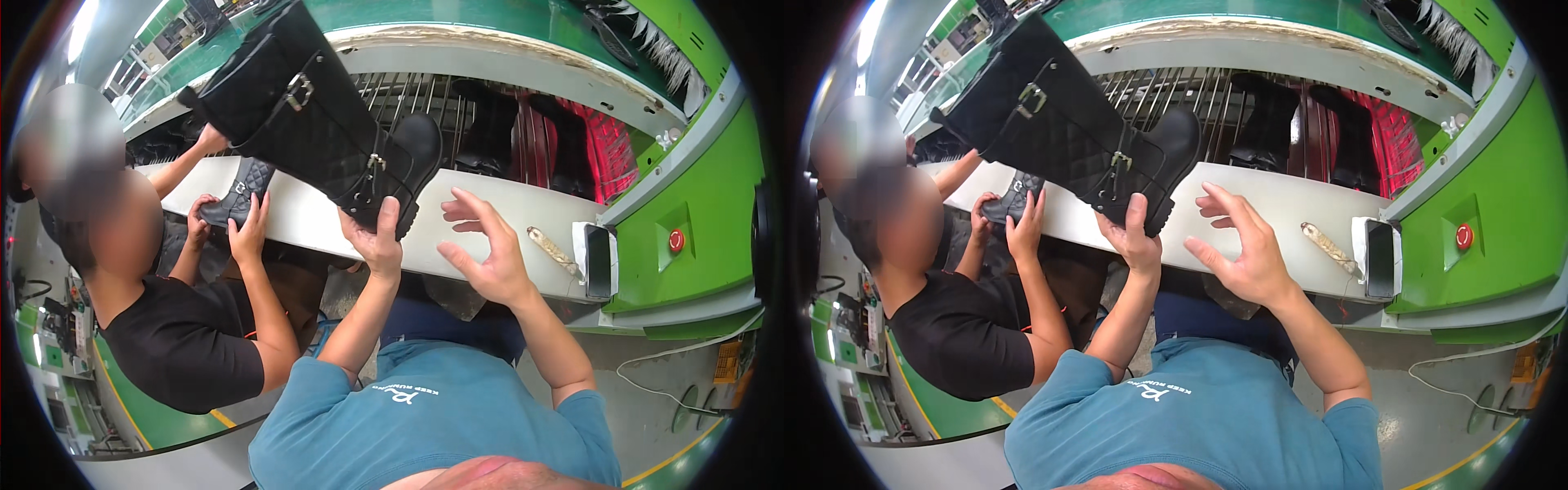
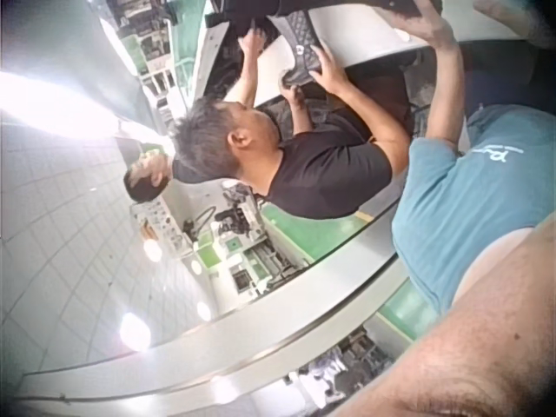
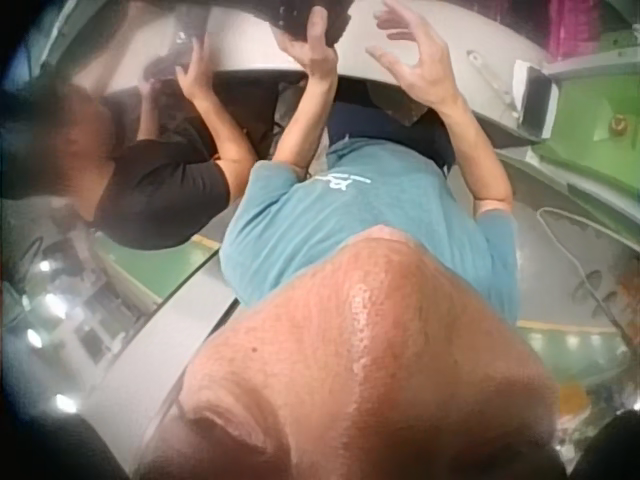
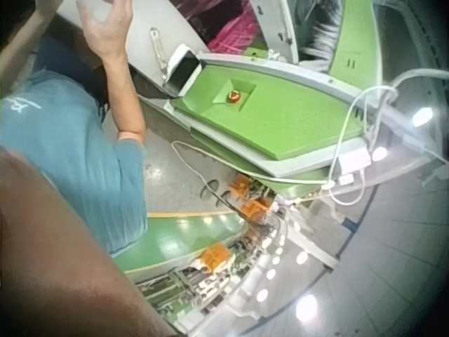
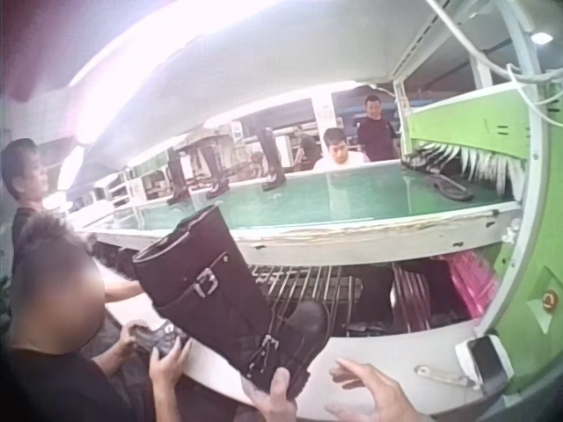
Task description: The recorder is inspecting and handling black leather boots on a factory assembly line.
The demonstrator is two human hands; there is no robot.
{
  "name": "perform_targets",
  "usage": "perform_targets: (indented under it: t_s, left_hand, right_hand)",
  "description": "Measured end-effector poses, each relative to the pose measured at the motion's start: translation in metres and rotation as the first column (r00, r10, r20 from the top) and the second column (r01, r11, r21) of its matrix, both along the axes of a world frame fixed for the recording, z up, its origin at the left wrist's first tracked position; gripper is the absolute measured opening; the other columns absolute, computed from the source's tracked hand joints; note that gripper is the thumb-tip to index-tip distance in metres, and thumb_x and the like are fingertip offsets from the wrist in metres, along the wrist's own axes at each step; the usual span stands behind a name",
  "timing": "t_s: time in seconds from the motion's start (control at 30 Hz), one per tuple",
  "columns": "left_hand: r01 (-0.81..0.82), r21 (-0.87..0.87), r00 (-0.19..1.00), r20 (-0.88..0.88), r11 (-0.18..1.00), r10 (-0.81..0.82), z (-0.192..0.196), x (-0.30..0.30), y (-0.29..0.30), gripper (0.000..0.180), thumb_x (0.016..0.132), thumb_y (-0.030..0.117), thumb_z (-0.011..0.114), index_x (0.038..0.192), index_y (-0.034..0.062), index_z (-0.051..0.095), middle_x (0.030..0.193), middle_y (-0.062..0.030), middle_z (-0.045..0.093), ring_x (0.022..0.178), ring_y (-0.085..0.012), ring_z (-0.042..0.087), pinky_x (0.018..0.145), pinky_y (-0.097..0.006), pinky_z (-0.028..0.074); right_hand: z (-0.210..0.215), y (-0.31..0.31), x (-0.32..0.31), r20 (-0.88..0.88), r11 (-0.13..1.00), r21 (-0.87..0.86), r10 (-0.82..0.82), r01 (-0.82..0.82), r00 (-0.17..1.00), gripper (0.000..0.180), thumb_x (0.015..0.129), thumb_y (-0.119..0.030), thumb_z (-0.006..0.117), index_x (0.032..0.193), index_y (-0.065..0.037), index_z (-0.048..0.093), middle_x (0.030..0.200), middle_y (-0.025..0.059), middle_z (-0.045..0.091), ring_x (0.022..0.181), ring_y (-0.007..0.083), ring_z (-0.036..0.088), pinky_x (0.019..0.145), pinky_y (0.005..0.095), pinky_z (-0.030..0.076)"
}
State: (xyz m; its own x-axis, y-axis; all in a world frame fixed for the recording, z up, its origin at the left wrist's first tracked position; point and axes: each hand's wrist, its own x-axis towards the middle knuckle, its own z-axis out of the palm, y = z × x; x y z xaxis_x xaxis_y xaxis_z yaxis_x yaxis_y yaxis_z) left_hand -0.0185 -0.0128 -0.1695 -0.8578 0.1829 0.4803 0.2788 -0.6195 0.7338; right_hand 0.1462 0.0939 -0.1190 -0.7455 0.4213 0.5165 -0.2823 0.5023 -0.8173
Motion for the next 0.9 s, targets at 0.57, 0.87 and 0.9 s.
perform_targets:
  t_s: [0.57, 0.87, 0.9]
  left_hand:
    - [0.016, -0.495, 0.651, -0.654, 0.868, -0.385, 0.042, 0.035, 0.009, 0.084, 0.078, 0.019, 0.078, 0.156, 0.0007, 0.056, 0.168, -0.0324, 0.039, 0.154, -0.0505, 0.042, 0.127, -0.055, 0.033]
    - [-0.016, -0.422, 0.579, -0.743, 0.906, -0.336, 0.136, -0.007, 0.062, 0.034, 0.095, 0.012, 0.081, 0.128, 0.0066, 0.075, 0.139, -0.0149, 0.066, 0.13, -0.0316, 0.064, 0.111, -0.043, 0.051]
    - [-0.001, -0.448, 0.558, -0.742, 0.894, -0.371, 0.14, -0.009, 0.065, 0.03, 0.095, 0.012, 0.081, 0.124, 0.0057, 0.075, 0.134, -0.0138, 0.068, 0.125, -0.03, 0.066, 0.108, -0.043, 0.052]
  right_hand:
    - [0.02, 0.02, 0.026, -0.023, 0.925, -0.363, -0.131, 0.114, 0.991, 0.027, 0.102, -0.018, 0.071, 0.119, 0.003, 0.076, 0.106, 0.0042, 0.079, 0.095, 0.0102, 0.07, 0.086, 0.0302, 0.055]
    - [0.063, 0.039, 0.032, -0.287, 0.805, 0.185, -0.505, 0.564, 0.814, 0.068, 0.089, -0.017, 0.087, 0.147, 0.0, 0.057, 0.133, 0.0145, 0.06, 0.12, 0.0261, 0.063, 0.103, 0.0365, 0.053]
    - [0.071, 0.033, 0.038, -0.449, 0.604, 0.302, -0.592, 0.737, 0.669, 0.063, 0.086, -0.011, 0.088, 0.142, 0.0, 0.061, 0.118, 0.0121, 0.064, 0.106, 0.0257, 0.066, 0.094, 0.0351, 0.054]
